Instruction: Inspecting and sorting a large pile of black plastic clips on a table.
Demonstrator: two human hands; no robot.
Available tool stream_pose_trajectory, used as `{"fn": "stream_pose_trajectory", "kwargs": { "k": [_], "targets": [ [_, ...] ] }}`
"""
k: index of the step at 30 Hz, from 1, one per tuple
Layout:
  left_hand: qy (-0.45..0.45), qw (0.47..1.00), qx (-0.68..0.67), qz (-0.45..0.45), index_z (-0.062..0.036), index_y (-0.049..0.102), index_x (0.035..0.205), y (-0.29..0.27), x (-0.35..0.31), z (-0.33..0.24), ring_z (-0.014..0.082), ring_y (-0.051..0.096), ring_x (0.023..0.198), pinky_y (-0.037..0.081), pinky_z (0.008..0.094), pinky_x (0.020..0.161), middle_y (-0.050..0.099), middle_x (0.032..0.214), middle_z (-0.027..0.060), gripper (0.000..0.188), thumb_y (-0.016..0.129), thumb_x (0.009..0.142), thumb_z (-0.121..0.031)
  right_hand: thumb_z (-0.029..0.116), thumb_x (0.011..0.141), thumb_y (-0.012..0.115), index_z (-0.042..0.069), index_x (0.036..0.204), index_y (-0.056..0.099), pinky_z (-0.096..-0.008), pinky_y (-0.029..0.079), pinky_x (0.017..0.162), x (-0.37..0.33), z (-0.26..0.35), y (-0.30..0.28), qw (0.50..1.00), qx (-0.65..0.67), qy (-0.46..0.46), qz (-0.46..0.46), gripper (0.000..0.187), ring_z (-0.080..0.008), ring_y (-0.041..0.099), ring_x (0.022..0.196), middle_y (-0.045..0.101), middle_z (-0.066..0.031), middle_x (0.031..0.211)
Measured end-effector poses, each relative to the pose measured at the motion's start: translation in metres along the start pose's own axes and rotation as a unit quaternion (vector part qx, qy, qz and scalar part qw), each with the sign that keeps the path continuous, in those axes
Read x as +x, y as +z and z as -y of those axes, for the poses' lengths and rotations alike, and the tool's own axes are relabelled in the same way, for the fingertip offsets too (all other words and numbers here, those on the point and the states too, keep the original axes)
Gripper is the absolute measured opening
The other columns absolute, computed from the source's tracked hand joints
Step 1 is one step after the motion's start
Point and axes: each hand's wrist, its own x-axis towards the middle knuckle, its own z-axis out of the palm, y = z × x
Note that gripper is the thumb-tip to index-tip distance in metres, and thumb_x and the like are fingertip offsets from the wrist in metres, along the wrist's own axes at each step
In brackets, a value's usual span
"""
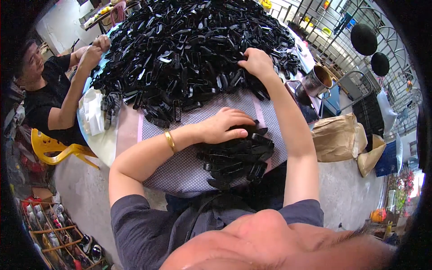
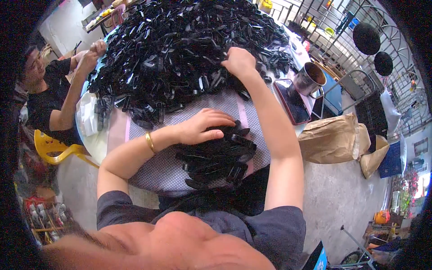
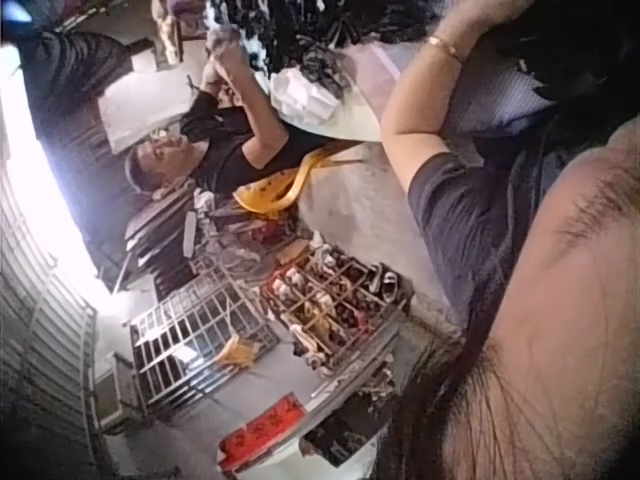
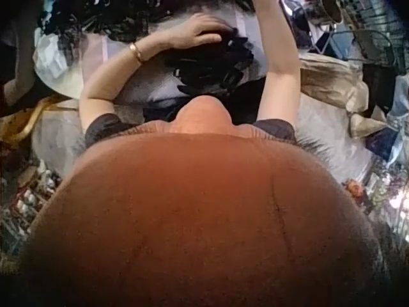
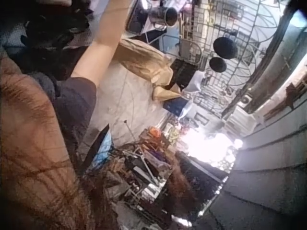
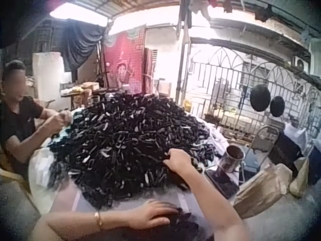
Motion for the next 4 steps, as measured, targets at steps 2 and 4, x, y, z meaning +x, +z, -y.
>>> {"fn": "stream_pose_trajectory", "kwargs": {
  "k": [2, 4],
  "targets": [
    [0.005, 0.999, -0.052, 0.004, -0.0037, 0.051, 0.121, 0.0003, -0.0021, 0.0007, 0.0303, 0.045, 0.117, 0.031, 0.0405, 0.101, 0.05, 0.124, 0.0163, 0.043, 0.048, 0.091, -0.034, 0.031, 0.071, 0.069, 0.007, 0.092, 0.066, -0.0396, 0.049, 0.078, 0.0039, 0.0059, 0.0003, 0.999, -0.02, 0.011, 0.042, 0.032, -0.0304, 0.062, 0.089, 0.065, -0.0153, 0.09],
    [-0.051, 0.987, -0.15, -0.032, -0.0039, 0.05, 0.123, 0.0003, -0.0037, 0.001, 0.0281, 0.045, 0.118, 0.028, 0.0401, 0.104, 0.05, 0.124, 0.0183, 0.047, 0.047, 0.091, -0.037, 0.026, 0.068, 0.07, 0.008, 0.093, 0.066, -0.0379, 0.049, 0.081, 0.0044, 0.0088, 0.004, 1.0, -0.003, 0.007, 0.021, 0.031, -0.0291, 0.062, 0.091, 0.065, -0.0145, 0.097]
  ]
}}
